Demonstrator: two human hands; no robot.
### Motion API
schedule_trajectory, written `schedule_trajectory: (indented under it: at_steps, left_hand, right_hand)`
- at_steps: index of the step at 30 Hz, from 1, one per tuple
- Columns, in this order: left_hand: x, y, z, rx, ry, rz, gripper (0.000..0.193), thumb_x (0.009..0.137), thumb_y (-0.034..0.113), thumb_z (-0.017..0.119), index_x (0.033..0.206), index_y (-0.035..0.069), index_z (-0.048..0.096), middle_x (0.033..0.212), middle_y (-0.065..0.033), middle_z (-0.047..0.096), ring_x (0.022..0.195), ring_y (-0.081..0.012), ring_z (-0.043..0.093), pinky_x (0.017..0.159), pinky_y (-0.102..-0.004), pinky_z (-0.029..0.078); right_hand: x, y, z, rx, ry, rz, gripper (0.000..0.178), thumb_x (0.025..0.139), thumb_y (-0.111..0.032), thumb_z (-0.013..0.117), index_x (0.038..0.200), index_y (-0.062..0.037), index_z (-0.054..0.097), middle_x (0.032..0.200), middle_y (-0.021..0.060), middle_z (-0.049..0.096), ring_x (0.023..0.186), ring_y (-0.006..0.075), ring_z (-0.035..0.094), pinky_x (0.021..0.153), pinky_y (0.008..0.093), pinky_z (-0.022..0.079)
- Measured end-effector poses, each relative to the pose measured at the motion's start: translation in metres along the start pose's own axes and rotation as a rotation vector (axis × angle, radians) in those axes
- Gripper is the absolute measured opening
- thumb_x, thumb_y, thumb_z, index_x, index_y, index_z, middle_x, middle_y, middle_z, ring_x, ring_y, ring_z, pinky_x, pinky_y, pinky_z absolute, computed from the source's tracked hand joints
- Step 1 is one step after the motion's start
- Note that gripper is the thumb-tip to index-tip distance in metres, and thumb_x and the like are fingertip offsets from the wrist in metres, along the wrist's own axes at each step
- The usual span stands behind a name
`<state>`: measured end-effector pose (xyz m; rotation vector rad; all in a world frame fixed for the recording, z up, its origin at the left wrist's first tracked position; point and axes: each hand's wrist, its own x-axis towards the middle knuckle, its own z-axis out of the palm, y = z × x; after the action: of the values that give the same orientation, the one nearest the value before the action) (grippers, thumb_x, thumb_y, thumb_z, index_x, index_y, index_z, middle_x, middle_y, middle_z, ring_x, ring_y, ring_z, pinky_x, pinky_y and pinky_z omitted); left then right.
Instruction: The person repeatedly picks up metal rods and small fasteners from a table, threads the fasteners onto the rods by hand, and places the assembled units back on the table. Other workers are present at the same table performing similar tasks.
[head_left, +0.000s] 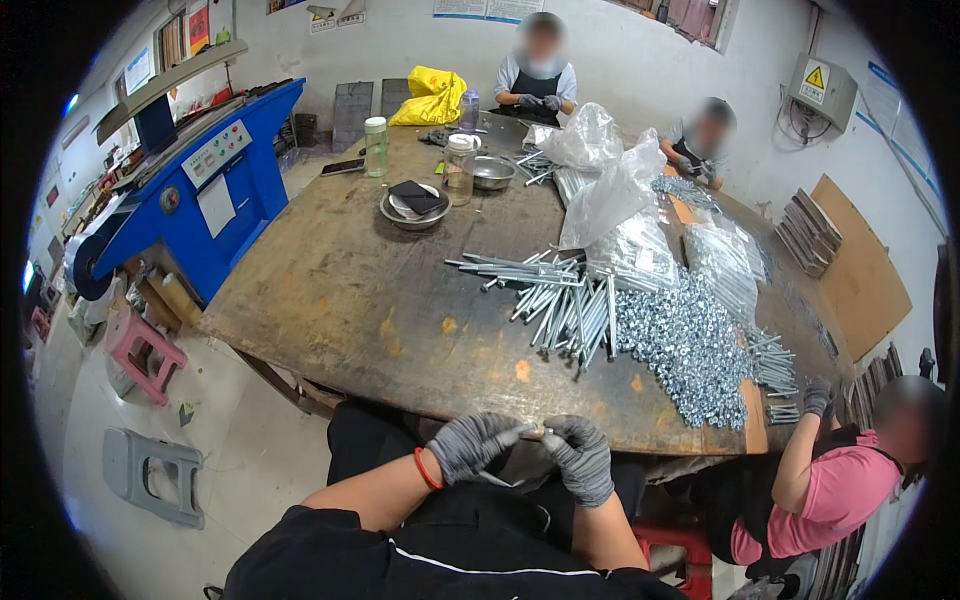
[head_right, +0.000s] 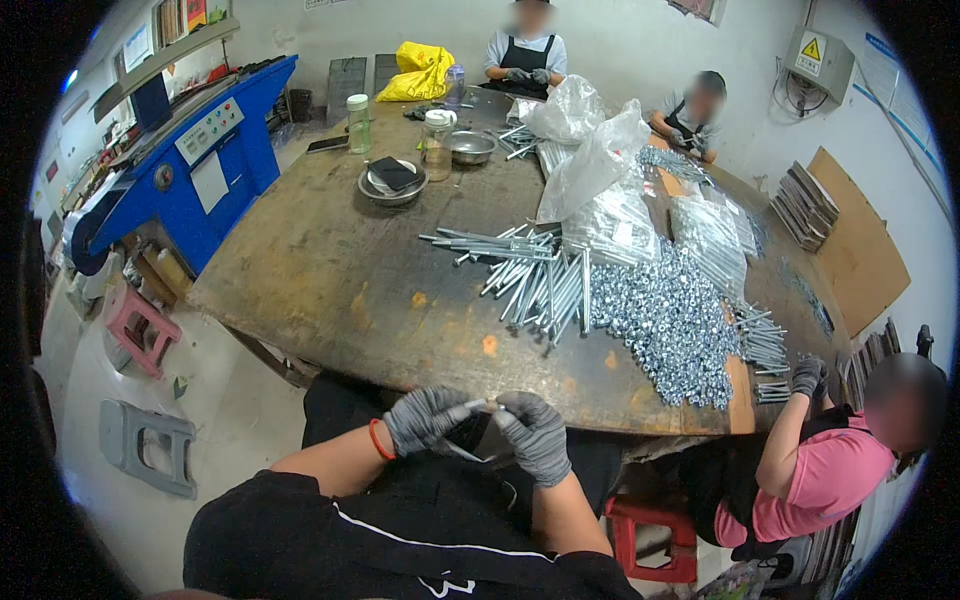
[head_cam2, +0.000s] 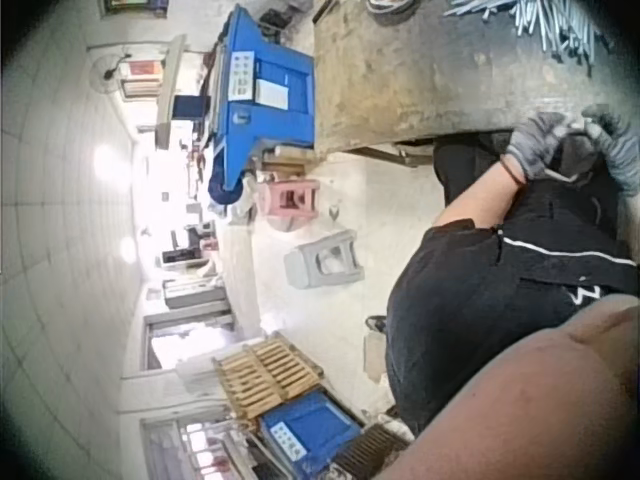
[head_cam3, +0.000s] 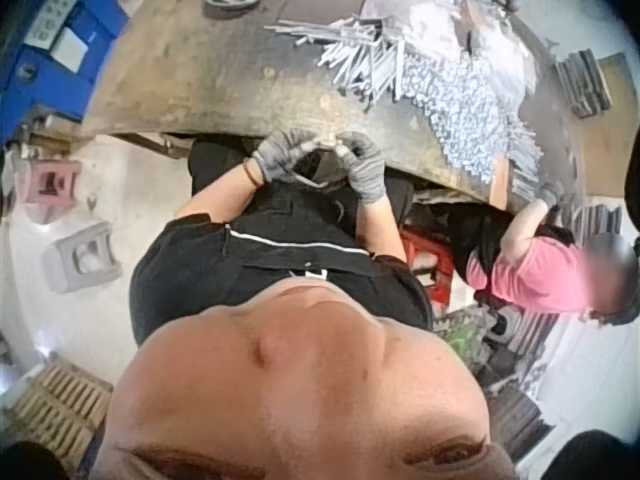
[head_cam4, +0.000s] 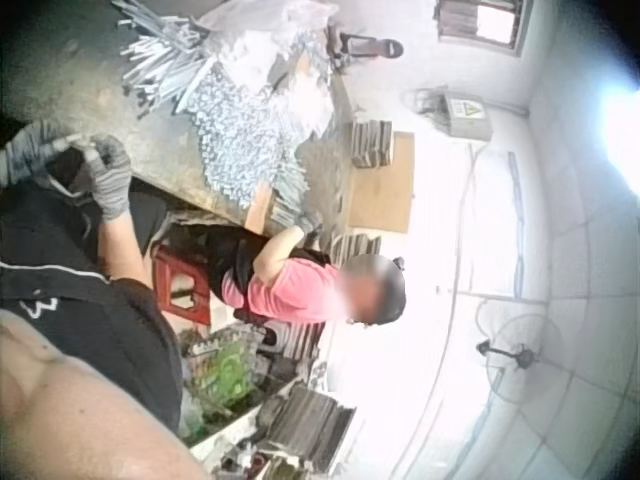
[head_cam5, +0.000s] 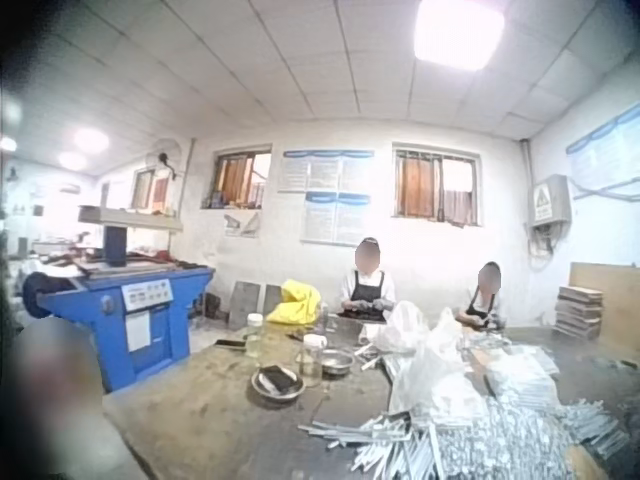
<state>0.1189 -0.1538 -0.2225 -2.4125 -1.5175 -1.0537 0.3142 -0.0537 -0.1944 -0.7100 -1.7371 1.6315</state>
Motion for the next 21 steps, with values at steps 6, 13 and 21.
schedule_trajectory:
  at_steps: [6,13,21]
  left_hand:
    - [-0.007,0.035,-0.014,-0.893,-0.442,-0.822,0.029,0.090,0.017,0.055,0.114,0.002,0.057,0.101,-0.0098,0.064,0.094,-0.0188,0.060,0.085,-0.0301,0.047]
    - [-0.013,0.039,0.006,-0.870,-0.378,-0.758,0.029,0.091,0.025,0.054,0.109,0.003,0.061,0.093,-0.0073,0.066,0.087,-0.0134,0.060,0.082,-0.0272,0.046]
    - [0.008,0.068,0.015,-0.608,-0.175,-0.431,0.029,0.090,0.020,0.051,0.115,0.006,0.059,0.102,-0.0135,0.063,0.096,-0.0265,0.060,0.086,-0.0343,0.047]
  right_hand:
    - [-0.012,-0.020,-0.003,-0.358,-0.366,-0.295,0.019,0.079,-0.004,0.065,0.097,-0.0035,0.063,0.088,0.0087,0.063,0.080,0.0206,0.061,0.074,0.0301,0.049]
    - [-0.023,-0.020,-0.003,-0.586,-0.330,-0.184,0.018,0.081,-0.018,0.064,0.093,-0.0053,0.064,0.082,0.0130,0.062,0.077,0.0289,0.061,0.070,0.0340,0.048]
    - [-0.034,0.003,0.007,-0.280,0.040,-0.184,0.042,0.092,-0.043,0.046,0.101,-0.0052,0.064,0.087,0.0134,0.065,0.079,0.0266,0.063,0.068,0.0362,0.048]
